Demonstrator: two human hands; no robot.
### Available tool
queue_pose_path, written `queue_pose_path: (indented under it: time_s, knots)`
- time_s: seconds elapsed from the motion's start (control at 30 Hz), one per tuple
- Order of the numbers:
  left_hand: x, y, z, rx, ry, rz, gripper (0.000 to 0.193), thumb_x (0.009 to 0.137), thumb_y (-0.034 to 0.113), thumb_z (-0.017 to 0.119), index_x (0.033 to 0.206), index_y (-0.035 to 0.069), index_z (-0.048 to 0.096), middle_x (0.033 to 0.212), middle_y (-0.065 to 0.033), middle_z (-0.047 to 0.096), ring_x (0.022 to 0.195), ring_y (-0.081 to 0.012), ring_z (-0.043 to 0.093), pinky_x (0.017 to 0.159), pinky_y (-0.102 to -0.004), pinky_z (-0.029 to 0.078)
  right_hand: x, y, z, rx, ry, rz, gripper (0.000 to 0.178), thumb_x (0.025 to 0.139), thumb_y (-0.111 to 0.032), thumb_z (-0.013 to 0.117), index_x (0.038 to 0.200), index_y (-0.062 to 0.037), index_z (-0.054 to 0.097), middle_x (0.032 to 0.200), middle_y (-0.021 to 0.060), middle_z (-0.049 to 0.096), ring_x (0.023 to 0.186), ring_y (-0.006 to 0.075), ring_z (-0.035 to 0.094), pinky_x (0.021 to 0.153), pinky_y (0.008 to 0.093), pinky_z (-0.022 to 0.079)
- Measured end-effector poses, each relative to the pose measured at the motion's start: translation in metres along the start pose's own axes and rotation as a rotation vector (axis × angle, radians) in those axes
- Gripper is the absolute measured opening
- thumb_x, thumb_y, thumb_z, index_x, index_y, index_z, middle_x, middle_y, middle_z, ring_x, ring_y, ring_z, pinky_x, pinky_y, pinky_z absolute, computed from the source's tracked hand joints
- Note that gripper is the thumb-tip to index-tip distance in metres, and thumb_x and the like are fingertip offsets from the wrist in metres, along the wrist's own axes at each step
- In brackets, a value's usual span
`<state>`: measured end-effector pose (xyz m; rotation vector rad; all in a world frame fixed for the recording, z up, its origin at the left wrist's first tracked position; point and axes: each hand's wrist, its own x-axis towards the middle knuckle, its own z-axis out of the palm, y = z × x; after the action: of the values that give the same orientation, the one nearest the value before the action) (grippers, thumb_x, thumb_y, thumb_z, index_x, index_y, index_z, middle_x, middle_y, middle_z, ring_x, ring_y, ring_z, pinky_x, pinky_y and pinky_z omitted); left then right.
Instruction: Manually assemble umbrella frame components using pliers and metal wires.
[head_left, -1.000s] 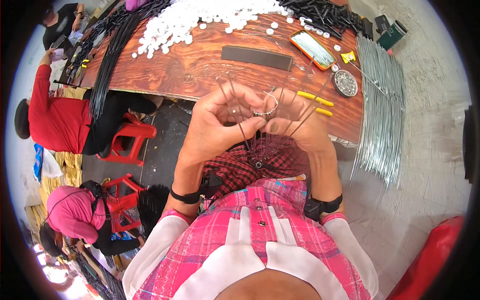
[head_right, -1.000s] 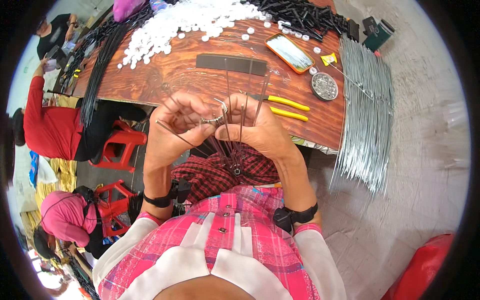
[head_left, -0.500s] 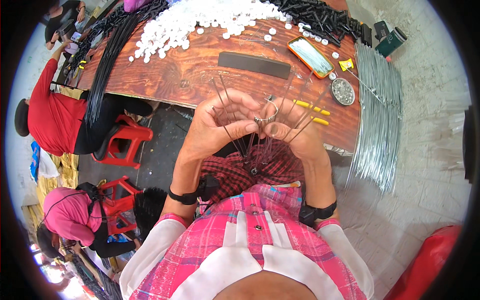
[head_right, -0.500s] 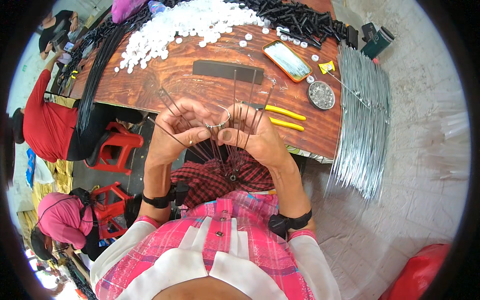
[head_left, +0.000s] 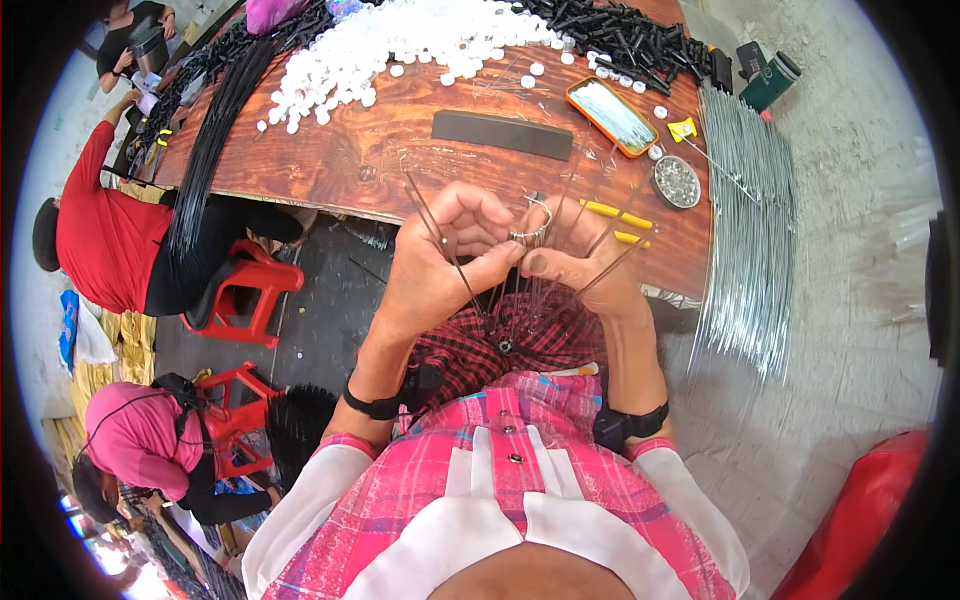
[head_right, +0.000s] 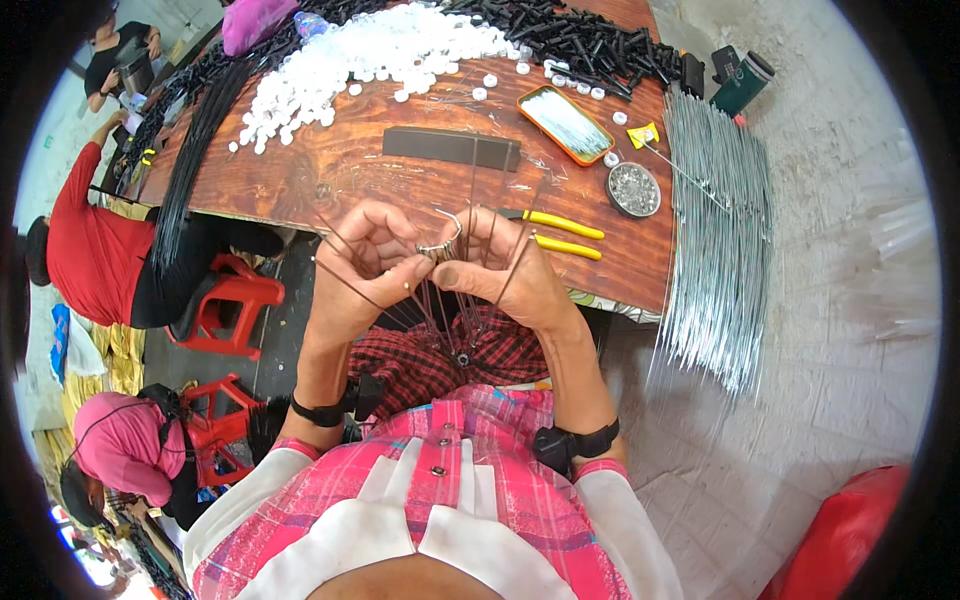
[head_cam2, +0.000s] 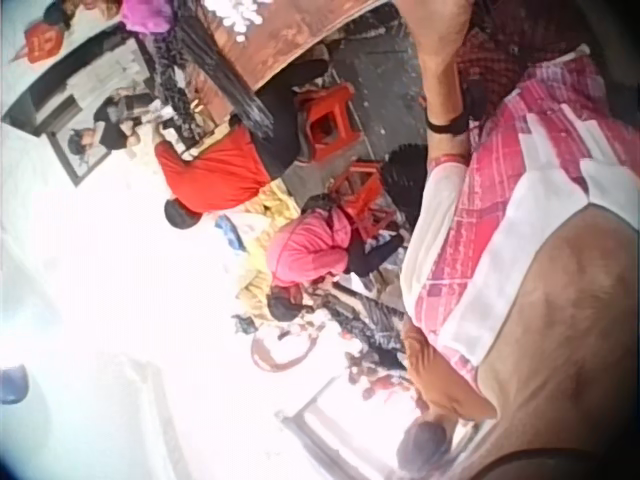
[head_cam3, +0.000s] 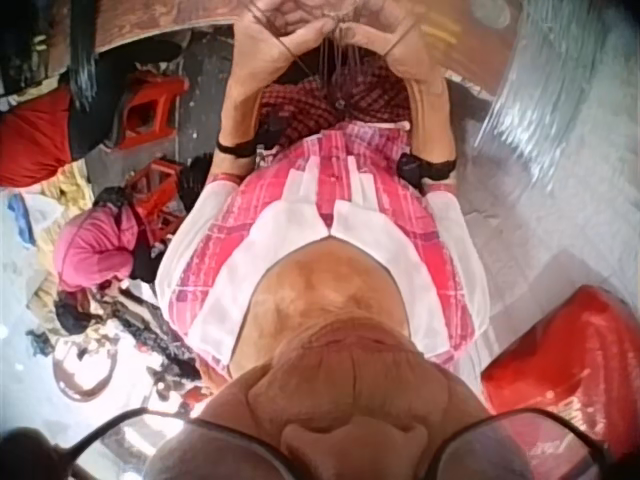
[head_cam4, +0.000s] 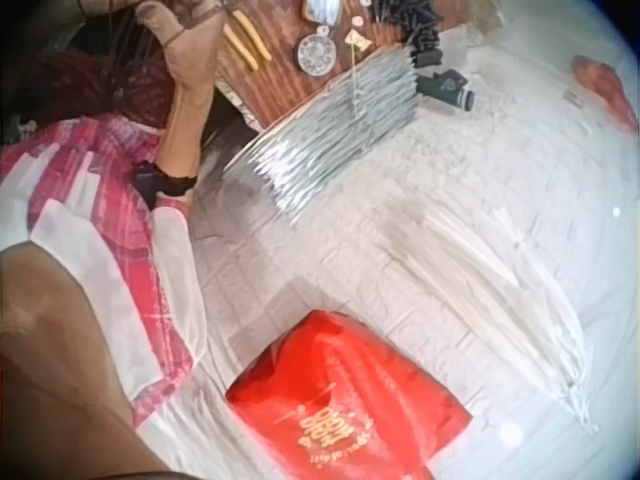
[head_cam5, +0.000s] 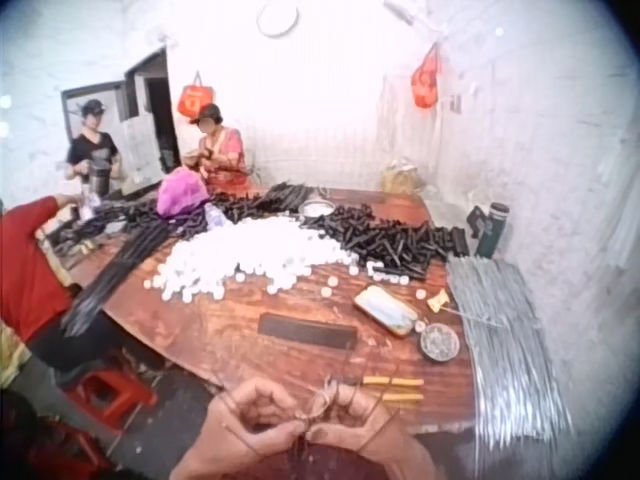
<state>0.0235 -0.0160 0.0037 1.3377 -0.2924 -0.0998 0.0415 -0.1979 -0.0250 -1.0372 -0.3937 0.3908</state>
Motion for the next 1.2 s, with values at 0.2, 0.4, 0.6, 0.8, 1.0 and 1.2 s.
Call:
queue_pose_path:
  time_s: [0.2,0.4,0.6,0.8,1.0,1.2]
  knots:
    - [0.002,-0.003,-0.005,-0.038,0.02,0.022,0.023,0.08,-0.005,0.068,0.098,0.002,0.054,0.09,-0.0025,0.063,0.085,-0.0095,0.063,0.077,-0.0229,0.053,0.003,-0.007,0.003,-0.153,0.027,0.033,0.022,0.079,-0.001,0.073,0.092,-0.0047,0.056,0.084,-0.0017,0.061,0.078,0.0064,0.059,0.069,0.0209,0.048]
    - [-0.006,-0.002,-0.011,-0.024,-0.016,0.005,0.021,0.081,-0.006,0.067,0.095,0.002,0.054,0.092,-0.003,0.062,0.085,-0.0101,0.063,0.076,-0.0234,0.053,-0.002,-0.004,0.004,-0.135,-0.049,0.082,0.02,0.082,-0.007,0.072,0.096,-0.0045,0.058,0.088,-0.0015,0.061,0.081,0.0067,0.057,0.07,0.0219,0.047]
    - [-0.007,0.001,-0.008,0.06,-0.077,0.069,0.019,0.081,-0.003,0.068,0.096,0.0,0.058,0.094,-0.0024,0.062,0.083,-0.0091,0.062,0.076,-0.022,0.051,-0.009,-0.003,0.004,-0.098,-0.071,0.073,0.018,0.082,-0.004,0.072,0.096,-0.0028,0.061,0.088,0.0004,0.064,0.083,0.0074,0.06,0.074,0.0231,0.05]
    - [-0.006,0.007,-0.018,0.106,-0.231,0.073,0.015,0.082,0.003,0.07,0.094,-0.001,0.062,0.088,-0.0066,0.066,0.08,-0.0117,0.065,0.073,-0.0247,0.053,-0.012,-0.013,0.005,-0.154,-0.135,0.08,0.018,0.08,-0.003,0.073,0.094,-0.0006,0.062,0.084,0.0034,0.066,0.08,0.01,0.063,0.074,0.0261,0.052]
    - [-0.009,0.016,0.004,0.11,0.032,0.027,0.014,0.079,0.001,0.072,0.085,0.0,0.06,0.082,-0.0038,0.059,0.078,-0.0101,0.059,0.074,-0.0233,0.049,-0.007,-0.013,0.008,-0.204,-0.059,0.101,0.015,0.083,-0.007,0.071,0.092,-0.0001,0.061,0.083,0.0033,0.065,0.078,0.0101,0.062,0.071,0.026,0.052]
    - [-0.007,0.013,-0.002,0.001,-0.013,0.0,0.013,0.076,-0.002,0.073,0.082,0.0,0.061,0.078,-0.0034,0.057,0.075,-0.0108,0.059,0.069,-0.0239,0.048,-0.009,-0.006,0.003,-0.063,-0.106,0.041,0.017,0.083,-0.008,0.071,0.093,0.0011,0.06,0.082,0.0046,0.065,0.078,0.0117,0.063,0.069,0.0263,0.051]
